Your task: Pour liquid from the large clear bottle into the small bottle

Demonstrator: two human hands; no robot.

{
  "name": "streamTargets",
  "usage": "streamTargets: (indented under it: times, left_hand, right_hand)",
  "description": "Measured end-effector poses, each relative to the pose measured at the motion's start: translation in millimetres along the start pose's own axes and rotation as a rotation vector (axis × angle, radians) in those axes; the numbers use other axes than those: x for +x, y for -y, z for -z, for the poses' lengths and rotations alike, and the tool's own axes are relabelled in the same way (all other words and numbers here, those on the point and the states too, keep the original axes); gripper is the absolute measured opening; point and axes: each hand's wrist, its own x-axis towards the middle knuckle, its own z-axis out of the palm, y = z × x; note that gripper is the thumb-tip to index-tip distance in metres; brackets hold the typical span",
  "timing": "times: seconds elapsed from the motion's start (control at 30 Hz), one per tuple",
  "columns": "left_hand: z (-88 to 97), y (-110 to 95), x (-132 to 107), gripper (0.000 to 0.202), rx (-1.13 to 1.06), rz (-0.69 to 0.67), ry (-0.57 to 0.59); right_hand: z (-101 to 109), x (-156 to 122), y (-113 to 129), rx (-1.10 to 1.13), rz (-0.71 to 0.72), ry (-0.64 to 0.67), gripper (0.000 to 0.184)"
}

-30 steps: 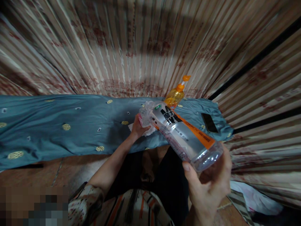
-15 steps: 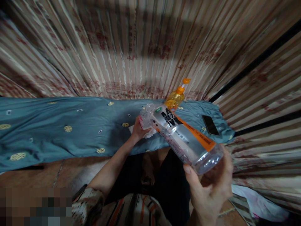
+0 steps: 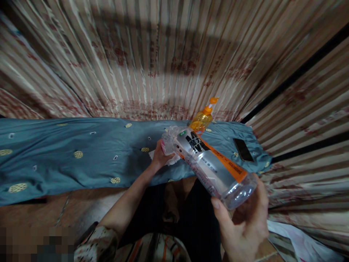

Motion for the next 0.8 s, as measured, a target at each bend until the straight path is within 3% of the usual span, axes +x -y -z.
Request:
streamTargets:
  times: [0.8]
  left_hand:
    - [-3.7,8.8,1.1,0.079,0.013,-0.041,-0.02]
  right_hand:
    - [1.0,-0.7,-2.3,0.041,0.011,0.038,0.104]
